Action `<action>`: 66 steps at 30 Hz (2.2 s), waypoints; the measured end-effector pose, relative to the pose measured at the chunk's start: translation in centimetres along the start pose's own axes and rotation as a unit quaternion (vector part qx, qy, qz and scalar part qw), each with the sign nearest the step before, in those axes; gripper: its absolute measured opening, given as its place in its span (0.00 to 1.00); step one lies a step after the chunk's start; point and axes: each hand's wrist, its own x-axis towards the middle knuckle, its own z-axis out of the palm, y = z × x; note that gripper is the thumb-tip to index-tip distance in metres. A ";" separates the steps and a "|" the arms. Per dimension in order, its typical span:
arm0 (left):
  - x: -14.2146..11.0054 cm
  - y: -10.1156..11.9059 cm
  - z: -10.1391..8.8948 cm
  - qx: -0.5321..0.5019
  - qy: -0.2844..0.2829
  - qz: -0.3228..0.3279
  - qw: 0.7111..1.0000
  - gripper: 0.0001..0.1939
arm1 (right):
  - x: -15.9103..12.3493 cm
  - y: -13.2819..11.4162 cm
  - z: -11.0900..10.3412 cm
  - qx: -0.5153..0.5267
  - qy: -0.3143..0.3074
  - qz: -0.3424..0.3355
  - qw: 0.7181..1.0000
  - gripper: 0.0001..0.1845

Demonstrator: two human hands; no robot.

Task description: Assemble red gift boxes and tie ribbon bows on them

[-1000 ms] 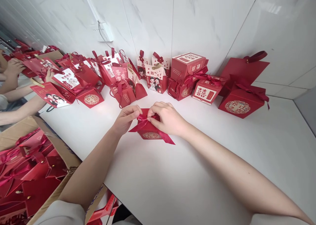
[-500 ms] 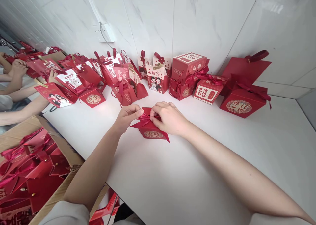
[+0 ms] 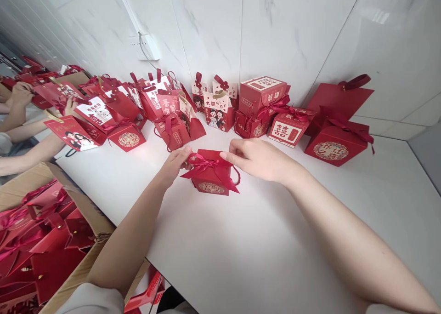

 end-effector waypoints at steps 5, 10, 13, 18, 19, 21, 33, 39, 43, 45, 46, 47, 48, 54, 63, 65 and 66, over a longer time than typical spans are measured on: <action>-0.1 0.4 -0.4 -0.023 -0.044 -0.005 0.999 0.22 | 0.1 0.1 0.4 -0.016 -0.033 0.032 0.999 0.21; 0.1 0.3 -0.9 -0.043 -0.067 -0.017 0.997 0.19 | 0.4 0.5 1.0 0.064 -0.023 0.030 0.997 0.05; 0.1 0.2 -1.1 -0.052 -0.064 -0.021 0.996 0.18 | 0.6 0.5 1.3 0.041 0.020 -0.041 0.998 0.09; 0.2 0.1 -1.6 -0.066 -0.020 0.000 0.998 0.16 | 0.5 0.3 1.2 -0.146 0.120 -0.127 0.974 0.05; 0.3 0.0 -1.7 -0.063 -0.018 -0.003 0.998 0.16 | 0.4 0.2 1.0 -0.146 0.110 -0.119 0.976 0.05; 0.4 -0.2 -1.8 -0.057 0.006 -0.006 0.998 0.15 | 0.4 0.3 0.7 -0.103 0.079 -0.062 0.990 0.08; -0.2 0.4 -1.0 -0.025 -0.033 -0.025 0.999 0.20 | 2.4 0.9 3.4 0.400 -0.058 0.172 0.898 0.29; 0.1 -0.2 -1.7 0.030 -0.029 -0.001 0.999 0.19 | 2.2 2.3 3.3 0.309 -0.019 0.135 0.941 0.28; 0.3 -1.1 -3.1 0.081 -0.095 0.097 0.987 0.38 | 1.5 3.2 2.1 0.200 0.012 0.086 0.976 0.32; 0.4 -1.4 -3.3 0.107 -0.158 0.102 0.976 0.54 | 1.0 3.6 1.7 0.168 -0.026 0.016 0.985 0.49; 0.4 -1.4 -3.2 0.110 -0.185 0.090 0.972 0.56 | 0.8 3.9 1.7 0.156 -0.053 -0.007 0.986 0.58; 0.4 -1.4 -2.9 0.103 -0.207 0.077 0.970 0.54 | 0.7 4.1 1.8 0.146 -0.079 -0.016 0.986 0.65; 0.4 -1.4 -2.5 0.089 -0.225 0.066 0.968 0.51 | 0.7 4.3 2.0 0.142 -0.099 -0.015 0.985 0.68; 0.5 -1.9 -0.7 0.043 -0.171 0.082 0.981 0.41 | 1.4 5.1 4.0 0.181 -0.075 -0.055 0.979 0.64; 1.2 -3.6 -1.0 0.020 -0.094 0.053 0.994 0.44 | 2.2 6.0 7.2 0.283 -0.006 -0.102 0.954 0.59; 1.2 -3.6 -1.0 0.019 -0.108 0.060 0.992 0.43 | 2.3 6.3 7.8 0.323 -0.006 -0.095 0.942 0.55; 1.2 -3.6 -1.0 0.016 -0.116 0.069 0.991 0.43 | 2.3 6.3 8.0 0.337 -0.006 -0.099 0.936 0.52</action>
